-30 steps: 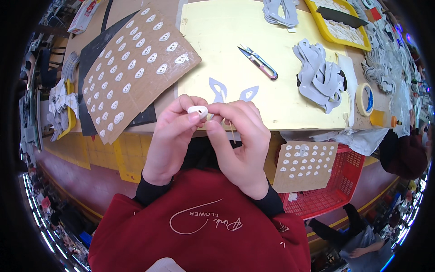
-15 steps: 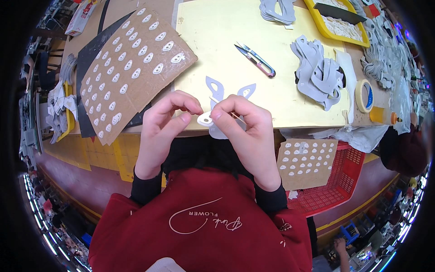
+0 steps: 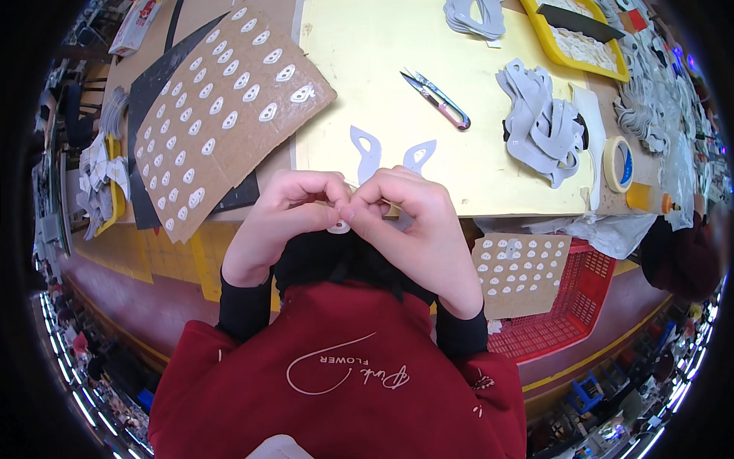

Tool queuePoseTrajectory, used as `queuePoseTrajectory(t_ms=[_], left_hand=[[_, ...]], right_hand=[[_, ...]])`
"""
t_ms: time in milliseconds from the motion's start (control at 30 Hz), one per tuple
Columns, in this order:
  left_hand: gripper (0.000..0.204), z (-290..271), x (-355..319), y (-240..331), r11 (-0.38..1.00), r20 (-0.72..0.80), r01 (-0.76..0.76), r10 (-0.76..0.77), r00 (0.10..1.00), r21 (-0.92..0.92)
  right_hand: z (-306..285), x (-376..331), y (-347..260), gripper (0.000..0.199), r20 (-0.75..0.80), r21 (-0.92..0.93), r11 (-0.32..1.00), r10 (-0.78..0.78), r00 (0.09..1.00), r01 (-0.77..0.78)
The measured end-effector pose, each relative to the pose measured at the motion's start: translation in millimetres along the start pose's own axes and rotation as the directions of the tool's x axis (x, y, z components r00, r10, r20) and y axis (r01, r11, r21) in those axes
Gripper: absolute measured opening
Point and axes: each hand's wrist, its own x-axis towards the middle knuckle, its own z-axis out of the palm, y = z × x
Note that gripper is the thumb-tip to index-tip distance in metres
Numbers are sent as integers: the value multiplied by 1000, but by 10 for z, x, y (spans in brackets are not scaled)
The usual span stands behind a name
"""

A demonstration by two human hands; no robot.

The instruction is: The person assembles small white mask-like pieces by hand, inserting small white inserts into pre-cut holes and pressing them into place. They handle multiple pieces one at a time, occasionally using a pointed tool to adjust the inserts, and place finished pieces into a red basket.

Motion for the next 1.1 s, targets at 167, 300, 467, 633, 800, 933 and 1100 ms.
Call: queuePoseTrajectory(t_ms=[167, 300, 467, 633, 800, 933, 1100], left_hand=[[11, -6, 33, -3, 996, -45, 34, -38, 998, -77], [10, -85, 127, -224, 982, -235, -94, 132, 963, 164], [11, -138, 211, -409, 762, -419, -88, 443, 793, 641], [11, -53, 267, -469, 641, -425, -23, 535, 730, 767], [14, -54, 292, -491, 612, -427, -6, 560, 710, 791], [10, -75, 281, -503, 600, -405, -24, 569, 716, 800], [8, -63, 252, -513, 564, -363, -61, 607, 707, 824]], right_hand=[[39, 24, 38, 9, -149, -91, 996, -34, 988, 20], [-133, 50, 263, 17, -358, -287, 958, -109, 927, 2], [-444, -14, 433, 37, -635, -404, 878, -67, 769, -257], [-654, -81, 604, 40, -592, -676, 672, -251, 766, -302], [-379, 9, 383, 29, -546, -674, 719, -331, 770, -169], [9, 175, 382, 23, -350, -690, 723, -373, 860, 33], [283, 299, 497, 29, -329, -763, 644, -308, 893, -59]])
